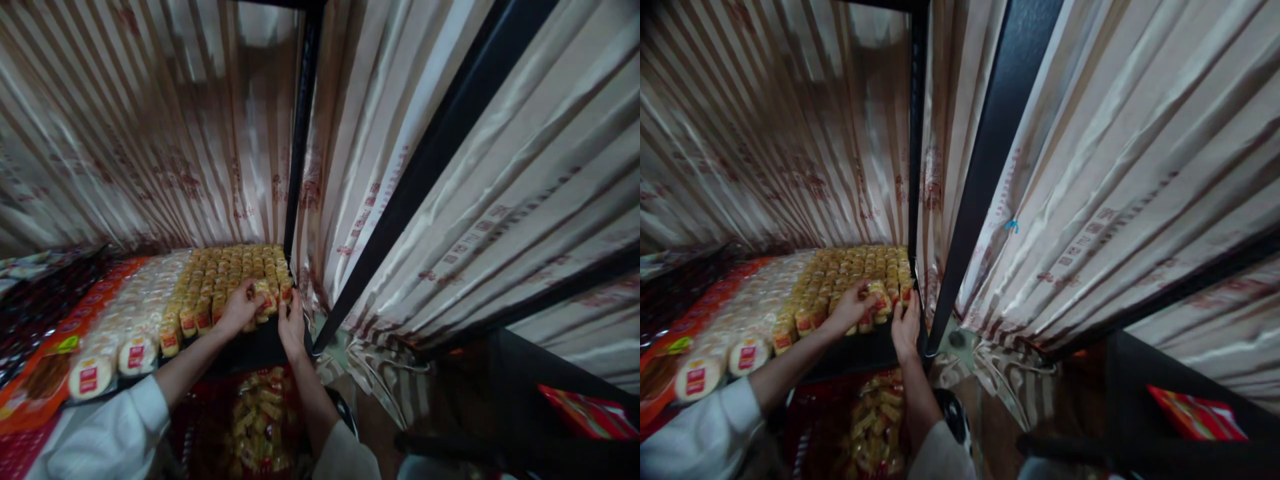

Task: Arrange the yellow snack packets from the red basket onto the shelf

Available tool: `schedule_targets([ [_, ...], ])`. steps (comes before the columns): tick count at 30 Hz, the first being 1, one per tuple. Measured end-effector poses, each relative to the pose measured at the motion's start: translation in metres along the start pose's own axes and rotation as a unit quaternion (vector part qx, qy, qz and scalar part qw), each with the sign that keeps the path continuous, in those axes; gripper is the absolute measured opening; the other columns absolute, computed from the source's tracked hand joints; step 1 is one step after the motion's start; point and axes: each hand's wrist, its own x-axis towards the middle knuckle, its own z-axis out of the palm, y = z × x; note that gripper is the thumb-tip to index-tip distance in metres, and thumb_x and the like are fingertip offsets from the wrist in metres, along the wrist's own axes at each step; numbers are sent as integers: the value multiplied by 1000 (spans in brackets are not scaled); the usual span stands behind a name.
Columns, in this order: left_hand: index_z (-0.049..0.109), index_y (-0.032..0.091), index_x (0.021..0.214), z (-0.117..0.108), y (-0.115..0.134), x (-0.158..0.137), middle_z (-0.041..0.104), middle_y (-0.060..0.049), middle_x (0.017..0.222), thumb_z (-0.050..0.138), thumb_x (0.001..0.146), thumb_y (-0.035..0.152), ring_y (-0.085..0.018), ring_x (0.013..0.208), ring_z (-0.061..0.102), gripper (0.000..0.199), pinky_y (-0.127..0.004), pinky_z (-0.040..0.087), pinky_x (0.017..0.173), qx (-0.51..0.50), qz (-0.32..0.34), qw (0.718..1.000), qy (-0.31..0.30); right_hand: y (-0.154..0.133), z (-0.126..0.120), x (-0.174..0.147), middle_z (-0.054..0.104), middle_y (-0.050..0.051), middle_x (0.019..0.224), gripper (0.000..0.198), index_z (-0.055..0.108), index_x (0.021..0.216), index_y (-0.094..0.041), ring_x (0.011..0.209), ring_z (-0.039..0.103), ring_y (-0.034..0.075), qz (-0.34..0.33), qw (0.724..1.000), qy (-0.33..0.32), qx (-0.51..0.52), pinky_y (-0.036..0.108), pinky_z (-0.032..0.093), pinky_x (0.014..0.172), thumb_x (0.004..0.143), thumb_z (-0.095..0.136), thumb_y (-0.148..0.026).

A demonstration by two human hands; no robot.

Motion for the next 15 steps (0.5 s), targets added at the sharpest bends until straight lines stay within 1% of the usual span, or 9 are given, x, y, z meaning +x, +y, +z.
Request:
schedule_targets([
  [2, 56, 17, 105, 3, 5, 8, 65, -1, 82, 58, 76, 25, -10, 62, 58, 31, -20, 47, 57, 13, 11, 1000, 5, 5, 6, 13, 38, 15, 142, 58, 35, 137, -10, 134, 32, 23, 29, 1000, 0, -3, 40, 25, 110, 87, 34, -40],
  [4, 57, 16, 102, 5, 8, 14, 65, -2, 84, 58, 75, 23, -12, 67, 59, 27, -22, 49, 63, 28, 32, 999, 13, 9, 11, 23, 39, 16, 142, 59, 35, 137, -10, 133, 35, 24, 51, 999, 3, -3, 40, 27, 109, 87, 35, -42],
  [7, 58, 15, 97, 8, 12, 24, 65, -3, 87, 59, 74, 21, -14, 76, 61, 23, -26, 49, 72, 42, 50, 997, 27, 16, 18, 32, 39, 14, 142, 60, 33, 138, -12, 133, 34, 24, 47, 999, 8, -7, 40, 27, 109, 87, 37, -41],
  [9, 57, 15, 96, 10, 14, 32, 65, -3, 87, 59, 74, 21, -15, 75, 62, 22, -26, 50, 69, 33, 46, 998, 26, 20, 22, 35, 38, 14, 143, 60, 31, 139, -11, 133, 34, 23, 26, 1000, 2, -11, 39, 27, 109, 86, 38, -38],
  [12, 55, 16, 99, 15, 16, 46, 63, -3, 84, 58, 76, 22, -12, 63, 60, 24, -23, 48, 57, 16, 32, 999, 9, 22, 27, 35, 40, 15, 142, 61, 31, 139, -8, 131, 38, 23, 7, 1000, -6, -20, 38, 29, 109, 85, 38, -34],
  [15, 53, 16, 103, 22, 21, 62, 64, -2, 84, 60, 77, 26, -8, 52, 57, 29, -21, 46, 50, 1, 16, 1000, -4, 19, 27, 36, 42, 16, 140, 58, 34, 138, -9, 129, 40, 25, 4, 1000, 0, -27, 40, 30, 108, 87, 39, -37],
])
